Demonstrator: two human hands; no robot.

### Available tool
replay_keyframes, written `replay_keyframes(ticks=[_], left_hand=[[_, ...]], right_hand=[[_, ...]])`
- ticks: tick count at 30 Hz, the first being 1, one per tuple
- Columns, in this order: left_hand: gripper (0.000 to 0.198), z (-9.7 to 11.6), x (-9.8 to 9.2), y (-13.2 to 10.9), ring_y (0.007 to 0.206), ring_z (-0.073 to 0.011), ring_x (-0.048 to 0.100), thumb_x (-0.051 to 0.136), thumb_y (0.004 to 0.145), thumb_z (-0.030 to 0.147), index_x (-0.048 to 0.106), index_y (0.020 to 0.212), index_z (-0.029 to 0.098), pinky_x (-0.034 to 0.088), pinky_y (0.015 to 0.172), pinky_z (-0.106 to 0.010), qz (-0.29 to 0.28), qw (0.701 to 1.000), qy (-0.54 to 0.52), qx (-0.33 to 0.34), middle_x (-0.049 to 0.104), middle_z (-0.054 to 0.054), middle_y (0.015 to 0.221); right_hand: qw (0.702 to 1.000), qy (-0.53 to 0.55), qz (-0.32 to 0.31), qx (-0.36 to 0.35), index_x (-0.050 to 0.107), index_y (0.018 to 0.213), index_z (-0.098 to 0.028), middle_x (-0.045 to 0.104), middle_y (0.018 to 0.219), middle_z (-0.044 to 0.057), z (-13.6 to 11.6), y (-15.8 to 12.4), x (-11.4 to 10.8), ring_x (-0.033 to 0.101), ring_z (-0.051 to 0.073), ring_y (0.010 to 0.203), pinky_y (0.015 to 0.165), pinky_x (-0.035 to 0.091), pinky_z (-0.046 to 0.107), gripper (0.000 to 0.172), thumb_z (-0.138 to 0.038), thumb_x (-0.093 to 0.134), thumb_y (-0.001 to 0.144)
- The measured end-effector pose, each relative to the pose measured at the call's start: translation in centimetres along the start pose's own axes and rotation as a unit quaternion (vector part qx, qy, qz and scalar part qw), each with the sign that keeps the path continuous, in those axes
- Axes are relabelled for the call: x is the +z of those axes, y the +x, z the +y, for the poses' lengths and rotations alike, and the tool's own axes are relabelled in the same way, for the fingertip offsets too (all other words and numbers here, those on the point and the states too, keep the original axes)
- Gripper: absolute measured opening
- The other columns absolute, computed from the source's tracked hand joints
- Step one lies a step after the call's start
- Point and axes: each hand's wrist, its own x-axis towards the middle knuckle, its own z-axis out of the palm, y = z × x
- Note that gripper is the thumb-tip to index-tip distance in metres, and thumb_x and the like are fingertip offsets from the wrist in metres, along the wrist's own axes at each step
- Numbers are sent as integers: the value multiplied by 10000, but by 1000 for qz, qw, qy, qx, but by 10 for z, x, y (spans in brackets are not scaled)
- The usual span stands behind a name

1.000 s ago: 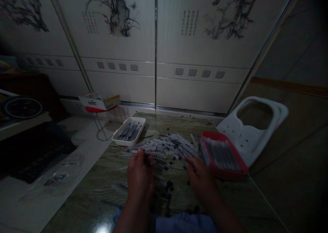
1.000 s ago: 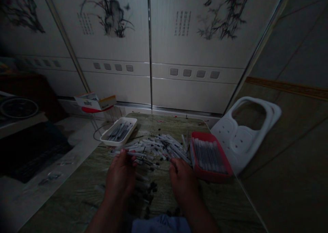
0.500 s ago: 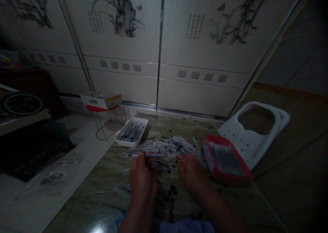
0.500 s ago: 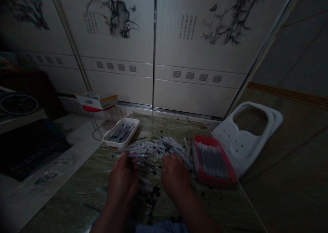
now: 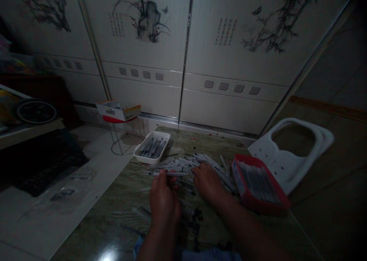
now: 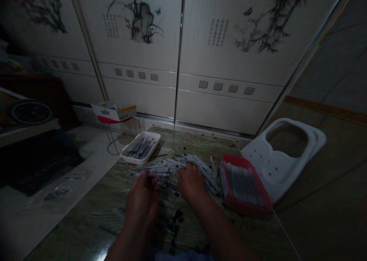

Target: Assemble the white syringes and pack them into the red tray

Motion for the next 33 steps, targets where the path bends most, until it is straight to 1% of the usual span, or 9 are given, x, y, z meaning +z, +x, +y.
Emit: replay_keyframes(ticks=[6,10,12,15,18,22,24,29,33], left_hand=[[122,0,1,0,609,-99,598,651,896,281,622,940,171,429,500,-202,-3,1000,-6,-1,663,2,805],[109,2,2,-2,598,-96,590,657,887,269,633,920,167,417,489,-199,-1,1000,-8,-7,655,8,784],[112,2,3,-3,597,-97,589,664,878,268,636,917,166,412,487,-198,2,1000,-9,-10,654,9,776],[118,1,3,-2,595,-97,587,669,870,269,629,916,167,404,483,-198,2,1000,-11,-9,651,13,774],[129,0,3,-2,600,-100,595,676,862,272,622,925,174,410,491,-203,0,1000,-11,-10,650,17,777],[133,1,2,-2,587,-98,594,680,860,274,618,919,173,412,501,-205,-7,1000,-14,-10,651,17,766],[130,1,2,-2,582,-94,592,678,865,273,615,915,172,405,496,-202,-9,1000,-15,-9,657,13,772],[141,1,2,-2,582,-95,590,672,875,285,613,934,172,417,499,-202,-16,1000,-10,-14,673,0,791],[135,0,4,-5,581,-92,587,674,866,271,619,930,166,424,500,-195,-13,1000,-6,-21,665,4,774]], right_hand=[[1000,5,-22,-15,724,1016,-204,648,1087,118,4,-27,-5,568,249,1071,870,395,322,235,-189,508,924],[998,18,-49,-26,725,889,-195,660,991,94,12,-44,-11,600,215,942,771,396,290,207,-202,519,913],[997,28,-61,-28,723,875,-207,669,955,71,18,-47,-15,610,196,900,757,397,274,203,-218,525,914],[997,39,-56,-20,725,979,-210,681,996,70,23,-45,-21,614,194,951,808,408,270,249,-231,479,950],[998,42,-45,-22,713,1140,-208,679,1106,96,18,-37,-25,588,217,1071,900,402,292,319,-226,443,972],[996,40,-49,-57,661,1291,-287,615,1343,67,3,-26,-22,499,245,1247,1022,347,350,427,-155,486,925],[995,38,-61,-68,649,1311,-311,590,1395,62,-3,-23,-18,492,258,1264,1035,338,384,477,-126,503,897],[993,44,-88,-65,692,1239,-290,663,1264,86,-3,-33,-18,555,255,1196,999,367,385,468,-84,504,864],[991,67,-94,-62,723,1153,-263,694,1189,67,12,-56,-24,602,215,1130,961,400,311,407,-84,513,854]])
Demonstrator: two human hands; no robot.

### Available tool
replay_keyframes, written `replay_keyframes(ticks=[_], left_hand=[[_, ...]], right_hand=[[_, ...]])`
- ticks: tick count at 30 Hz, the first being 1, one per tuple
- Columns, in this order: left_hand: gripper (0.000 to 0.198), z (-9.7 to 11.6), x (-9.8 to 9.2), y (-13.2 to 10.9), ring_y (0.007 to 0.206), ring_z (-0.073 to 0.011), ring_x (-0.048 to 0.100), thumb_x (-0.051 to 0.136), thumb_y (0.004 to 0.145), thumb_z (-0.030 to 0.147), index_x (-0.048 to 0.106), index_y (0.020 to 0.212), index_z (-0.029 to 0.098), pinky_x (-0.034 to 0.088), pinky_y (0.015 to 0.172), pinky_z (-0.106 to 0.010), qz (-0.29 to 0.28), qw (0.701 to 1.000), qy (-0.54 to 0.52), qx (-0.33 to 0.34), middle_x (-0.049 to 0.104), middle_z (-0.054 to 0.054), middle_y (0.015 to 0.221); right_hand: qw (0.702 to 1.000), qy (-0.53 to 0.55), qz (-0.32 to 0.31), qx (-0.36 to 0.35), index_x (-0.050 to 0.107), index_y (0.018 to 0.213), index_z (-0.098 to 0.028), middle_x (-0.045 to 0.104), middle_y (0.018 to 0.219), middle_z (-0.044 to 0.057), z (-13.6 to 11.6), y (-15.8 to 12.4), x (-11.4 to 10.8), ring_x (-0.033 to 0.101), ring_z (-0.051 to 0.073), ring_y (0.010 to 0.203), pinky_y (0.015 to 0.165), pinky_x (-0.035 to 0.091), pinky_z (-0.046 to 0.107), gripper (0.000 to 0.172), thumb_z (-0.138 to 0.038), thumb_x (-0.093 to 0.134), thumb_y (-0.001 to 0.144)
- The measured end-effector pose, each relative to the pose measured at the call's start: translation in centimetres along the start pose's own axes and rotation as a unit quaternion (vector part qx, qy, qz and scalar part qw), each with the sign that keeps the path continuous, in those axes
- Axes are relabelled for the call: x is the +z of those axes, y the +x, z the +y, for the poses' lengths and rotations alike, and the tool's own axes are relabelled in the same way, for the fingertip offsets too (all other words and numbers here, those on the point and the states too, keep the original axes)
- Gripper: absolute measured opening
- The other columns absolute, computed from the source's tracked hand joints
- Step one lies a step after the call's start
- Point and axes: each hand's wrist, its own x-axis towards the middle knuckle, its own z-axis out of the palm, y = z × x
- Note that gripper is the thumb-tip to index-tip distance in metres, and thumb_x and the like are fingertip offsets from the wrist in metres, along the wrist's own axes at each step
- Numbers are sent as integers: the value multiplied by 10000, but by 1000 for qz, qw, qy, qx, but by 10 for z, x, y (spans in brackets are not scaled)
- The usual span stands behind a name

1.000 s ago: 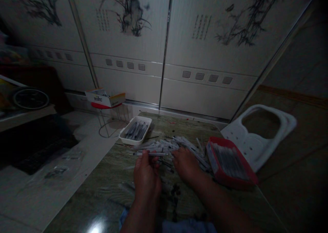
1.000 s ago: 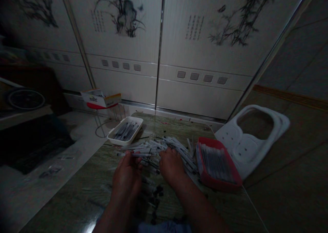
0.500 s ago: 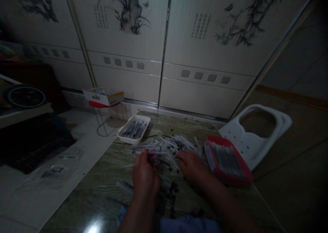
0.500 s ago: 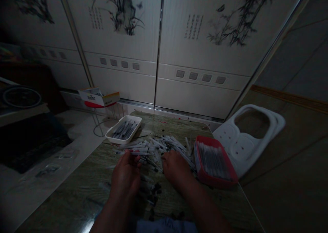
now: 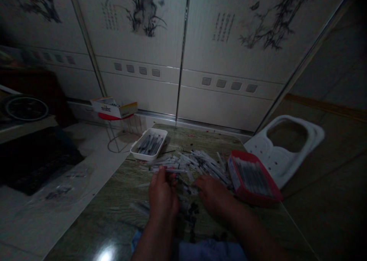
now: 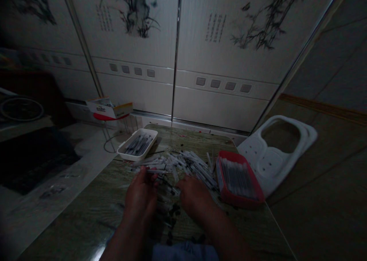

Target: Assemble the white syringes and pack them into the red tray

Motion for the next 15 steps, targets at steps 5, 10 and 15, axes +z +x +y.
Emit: replay_keyframes(ticks=[5,10,15], left_hand=[[120,-1,1,-3,582,-94,592,667,871,273,621,904,167,411,489,-188,-5,1000,13,-7,671,0,760],[142,-6,0,-2,579,-94,588,700,840,279,620,893,173,399,484,-183,-30,999,17,-3,682,-7,773],[129,-8,1,-3,578,-91,585,685,851,275,614,882,172,392,478,-179,-36,999,38,-8,684,-11,778]], right_hand=[[984,122,108,75,705,1101,-217,712,1138,60,30,-32,-3,632,201,1072,924,432,289,308,-167,469,910],[974,156,110,119,682,969,-226,725,980,31,47,-47,-2,655,206,933,777,440,278,215,-191,491,875],[973,185,102,90,644,875,-221,674,831,0,48,-55,12,631,182,801,686,409,257,151,-166,510,832]])
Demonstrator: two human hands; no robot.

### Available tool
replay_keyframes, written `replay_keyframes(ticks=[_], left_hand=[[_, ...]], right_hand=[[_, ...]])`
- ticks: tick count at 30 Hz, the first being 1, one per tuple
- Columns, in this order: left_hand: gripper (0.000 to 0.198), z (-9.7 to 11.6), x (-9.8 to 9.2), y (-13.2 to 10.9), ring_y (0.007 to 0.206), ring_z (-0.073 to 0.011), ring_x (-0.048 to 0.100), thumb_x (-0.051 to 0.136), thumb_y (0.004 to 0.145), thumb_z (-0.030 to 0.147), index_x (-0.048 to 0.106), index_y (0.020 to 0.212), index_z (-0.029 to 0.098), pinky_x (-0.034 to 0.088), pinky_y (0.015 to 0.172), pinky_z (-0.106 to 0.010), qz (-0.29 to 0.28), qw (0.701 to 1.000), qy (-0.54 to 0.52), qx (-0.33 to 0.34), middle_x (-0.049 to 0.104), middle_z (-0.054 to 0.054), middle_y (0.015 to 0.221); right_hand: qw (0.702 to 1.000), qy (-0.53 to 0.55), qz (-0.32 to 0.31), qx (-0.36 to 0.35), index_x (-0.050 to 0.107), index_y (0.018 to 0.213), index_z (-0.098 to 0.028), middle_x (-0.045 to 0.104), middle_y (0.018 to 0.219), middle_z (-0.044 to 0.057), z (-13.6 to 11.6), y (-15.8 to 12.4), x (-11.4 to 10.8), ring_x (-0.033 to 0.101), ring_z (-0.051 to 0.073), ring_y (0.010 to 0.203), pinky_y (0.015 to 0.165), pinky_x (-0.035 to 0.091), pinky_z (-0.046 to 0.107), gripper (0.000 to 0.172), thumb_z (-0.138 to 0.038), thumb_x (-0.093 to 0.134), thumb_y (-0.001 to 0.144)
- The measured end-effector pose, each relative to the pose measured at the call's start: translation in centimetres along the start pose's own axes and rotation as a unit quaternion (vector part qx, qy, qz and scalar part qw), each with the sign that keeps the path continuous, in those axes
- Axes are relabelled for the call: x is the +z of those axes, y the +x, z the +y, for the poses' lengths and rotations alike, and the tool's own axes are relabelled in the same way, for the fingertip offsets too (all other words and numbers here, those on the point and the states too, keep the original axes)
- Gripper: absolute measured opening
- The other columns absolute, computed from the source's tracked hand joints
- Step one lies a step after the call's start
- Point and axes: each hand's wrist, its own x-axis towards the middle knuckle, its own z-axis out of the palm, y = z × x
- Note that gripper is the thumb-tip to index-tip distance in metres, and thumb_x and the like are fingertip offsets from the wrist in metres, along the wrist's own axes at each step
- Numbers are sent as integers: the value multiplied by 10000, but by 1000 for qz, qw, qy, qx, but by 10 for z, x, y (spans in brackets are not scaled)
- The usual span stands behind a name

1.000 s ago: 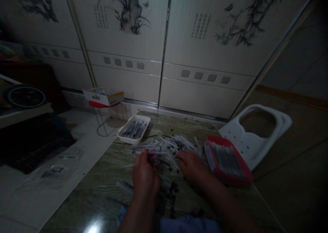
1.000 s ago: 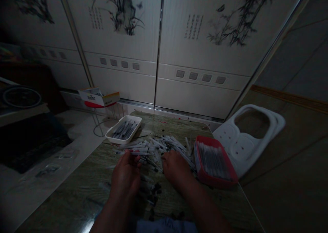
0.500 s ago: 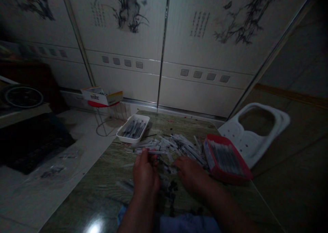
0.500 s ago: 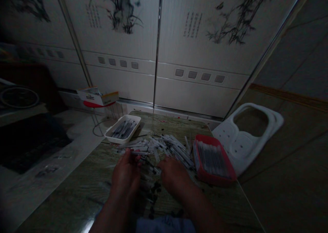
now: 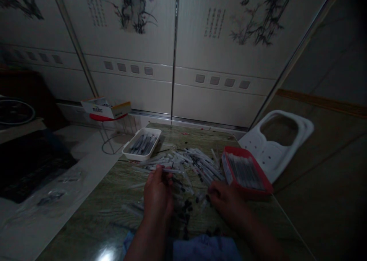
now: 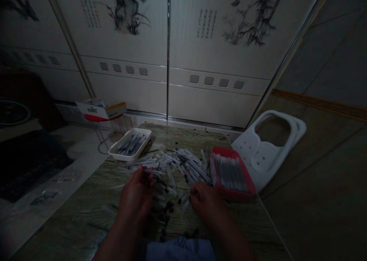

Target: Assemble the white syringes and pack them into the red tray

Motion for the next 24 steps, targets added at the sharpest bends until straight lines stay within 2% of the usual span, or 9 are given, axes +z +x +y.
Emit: replay_keyframes(ticks=[5,9,17,21,24], left_hand=[[107,-1,2,-2,585,-94,585,660,873,264,615,867,168,419,491,-185,1,1000,13,2,674,-11,778],[90,-3,3,-3,592,-90,584,646,887,254,620,884,168,423,491,-181,-9,1000,20,-4,668,-11,795],[128,-3,5,-7,570,-88,580,677,862,274,603,859,169,415,489,-186,-31,999,33,-13,666,-6,778],[169,-6,4,-7,567,-87,579,725,818,289,613,863,171,412,486,-184,-38,999,37,-12,669,-1,772],[203,-7,5,-9,582,-92,584,748,801,316,622,867,171,428,502,-193,-51,997,52,-9,674,-4,787]], right_hand=[[997,-30,-33,-59,689,923,-234,678,937,17,-4,-8,6,630,183,892,795,417,269,216,-141,509,850],[992,-87,-70,-51,719,967,-261,671,974,26,-11,-9,6,635,187,906,810,410,272,228,-179,523,886],[989,-119,-80,-35,683,970,-247,654,1023,35,-12,-13,0,626,200,946,780,386,280,208,-152,571,823],[994,-81,-49,-47,638,895,-234,646,958,8,-13,-13,0,616,176,886,726,372,267,159,-138,598,775],[999,19,-23,-30,614,915,-230,656,853,-9,-17,-10,1,620,164,795,659,382,253,97,-194,579,832]])
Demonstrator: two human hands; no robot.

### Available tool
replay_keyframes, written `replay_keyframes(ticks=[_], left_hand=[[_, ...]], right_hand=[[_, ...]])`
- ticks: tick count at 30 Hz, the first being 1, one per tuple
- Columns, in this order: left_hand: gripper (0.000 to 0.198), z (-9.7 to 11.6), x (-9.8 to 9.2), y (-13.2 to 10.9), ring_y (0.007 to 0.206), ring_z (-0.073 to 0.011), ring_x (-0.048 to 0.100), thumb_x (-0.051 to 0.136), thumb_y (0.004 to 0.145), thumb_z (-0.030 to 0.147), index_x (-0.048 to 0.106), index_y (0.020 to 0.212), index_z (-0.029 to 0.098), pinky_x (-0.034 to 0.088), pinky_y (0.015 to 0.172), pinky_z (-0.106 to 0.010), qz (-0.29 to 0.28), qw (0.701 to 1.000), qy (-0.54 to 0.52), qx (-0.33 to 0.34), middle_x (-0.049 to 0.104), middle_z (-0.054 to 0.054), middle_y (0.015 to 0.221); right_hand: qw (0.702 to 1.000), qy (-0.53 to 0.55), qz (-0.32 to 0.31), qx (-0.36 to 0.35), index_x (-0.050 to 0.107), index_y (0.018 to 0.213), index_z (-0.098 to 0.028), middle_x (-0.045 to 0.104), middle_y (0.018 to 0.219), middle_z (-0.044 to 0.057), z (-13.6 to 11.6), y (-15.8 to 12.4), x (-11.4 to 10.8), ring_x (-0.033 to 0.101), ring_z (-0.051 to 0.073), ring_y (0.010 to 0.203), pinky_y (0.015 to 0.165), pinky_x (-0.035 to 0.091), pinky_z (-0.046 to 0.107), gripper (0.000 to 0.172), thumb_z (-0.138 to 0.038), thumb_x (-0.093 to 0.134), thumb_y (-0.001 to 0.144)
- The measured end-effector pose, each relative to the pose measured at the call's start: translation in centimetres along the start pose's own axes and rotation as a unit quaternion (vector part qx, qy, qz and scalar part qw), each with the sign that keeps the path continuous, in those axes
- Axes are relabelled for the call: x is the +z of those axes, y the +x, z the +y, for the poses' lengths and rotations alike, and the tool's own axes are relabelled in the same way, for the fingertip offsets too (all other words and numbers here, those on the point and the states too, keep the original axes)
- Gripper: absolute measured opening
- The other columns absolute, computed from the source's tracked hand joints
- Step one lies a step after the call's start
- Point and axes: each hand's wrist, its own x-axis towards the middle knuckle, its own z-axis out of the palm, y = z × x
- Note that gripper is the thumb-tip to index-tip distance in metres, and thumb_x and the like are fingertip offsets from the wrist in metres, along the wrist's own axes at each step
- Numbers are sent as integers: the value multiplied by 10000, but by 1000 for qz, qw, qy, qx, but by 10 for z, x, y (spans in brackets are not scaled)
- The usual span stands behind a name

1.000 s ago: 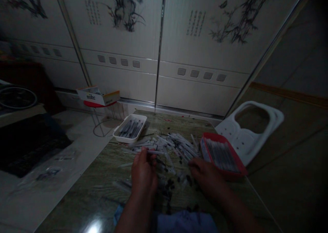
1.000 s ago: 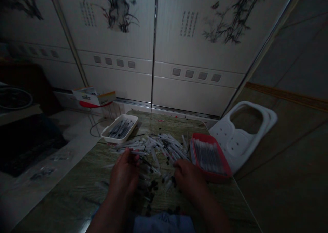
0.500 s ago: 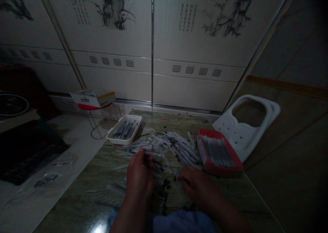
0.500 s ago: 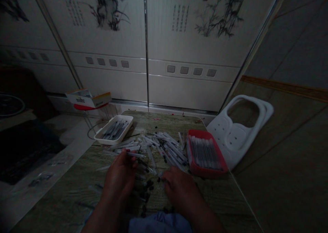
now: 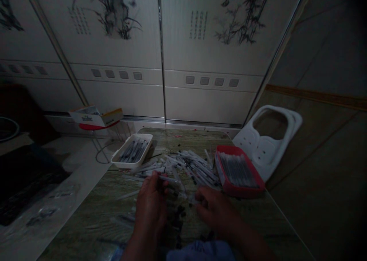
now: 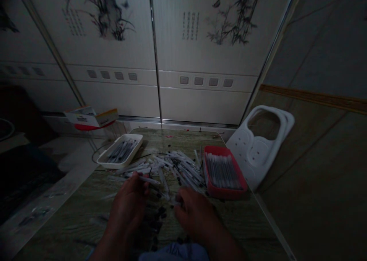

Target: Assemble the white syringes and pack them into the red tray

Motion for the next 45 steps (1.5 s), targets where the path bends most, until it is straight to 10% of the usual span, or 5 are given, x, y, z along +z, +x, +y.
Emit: replay_keyframes(ticks=[11,45], left_hand=[[357,-8,4,-10,624,-110,579,797,749,465,609,852,179,463,590,-218,-51,995,79,13,686,-8,790],[385,-14,7,-21,621,-117,543,768,772,515,570,833,189,428,595,-233,-120,986,116,-26,640,9,729]], right_hand=[[982,176,68,16,654,969,-216,729,878,30,-8,6,4,687,197,822,708,493,284,129,-288,584,889],[976,191,96,-27,674,1020,-217,728,939,36,-15,5,6,685,203,871,766,495,311,172,-321,549,963]])
